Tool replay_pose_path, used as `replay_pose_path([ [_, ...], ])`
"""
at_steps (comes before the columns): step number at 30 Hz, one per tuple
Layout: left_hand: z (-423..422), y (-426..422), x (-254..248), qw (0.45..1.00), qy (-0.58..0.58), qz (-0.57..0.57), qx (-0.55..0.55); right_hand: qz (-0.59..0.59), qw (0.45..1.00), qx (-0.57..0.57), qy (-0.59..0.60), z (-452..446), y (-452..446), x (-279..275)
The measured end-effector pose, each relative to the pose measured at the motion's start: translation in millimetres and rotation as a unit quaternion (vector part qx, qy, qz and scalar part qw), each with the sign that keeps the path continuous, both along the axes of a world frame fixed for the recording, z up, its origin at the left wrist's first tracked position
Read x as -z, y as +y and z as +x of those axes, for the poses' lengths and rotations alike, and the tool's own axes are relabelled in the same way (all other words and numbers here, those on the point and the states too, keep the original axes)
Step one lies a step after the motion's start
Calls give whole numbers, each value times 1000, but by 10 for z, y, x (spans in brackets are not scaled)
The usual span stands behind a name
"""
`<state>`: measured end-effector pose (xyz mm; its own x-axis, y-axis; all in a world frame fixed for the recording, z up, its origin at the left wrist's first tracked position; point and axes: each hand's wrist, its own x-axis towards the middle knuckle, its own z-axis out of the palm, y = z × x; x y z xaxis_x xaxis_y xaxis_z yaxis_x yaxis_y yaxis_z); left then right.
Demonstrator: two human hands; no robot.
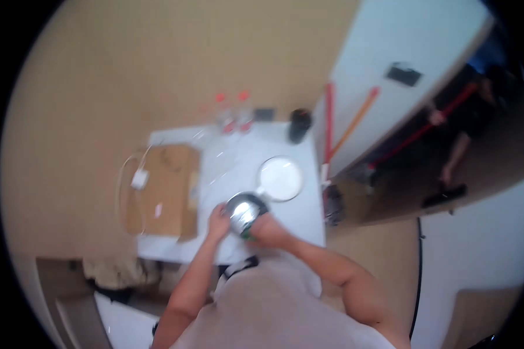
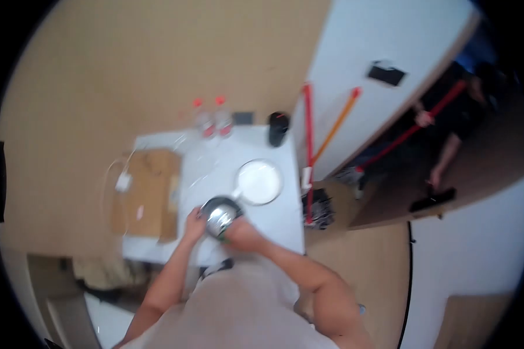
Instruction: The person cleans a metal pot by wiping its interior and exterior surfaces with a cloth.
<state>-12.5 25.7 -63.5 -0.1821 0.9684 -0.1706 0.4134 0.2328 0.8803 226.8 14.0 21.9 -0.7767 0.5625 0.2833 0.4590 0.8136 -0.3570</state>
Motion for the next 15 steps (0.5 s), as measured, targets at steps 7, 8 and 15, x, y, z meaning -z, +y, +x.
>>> replay_pose_path([
  [7, 250, -342, -612, 991, 15, 109, 80, 34, 999, 29, -13, -20, -53, -194],
  [8, 146, -270, -618, 990, 17, 78, 115, 29, 999, 25, -39, 13, -70, -147],
  [15, 237, -37, -581, 1000, 1, 25, 11, 21, 997, 26, -71, 25, 104, -222],
])
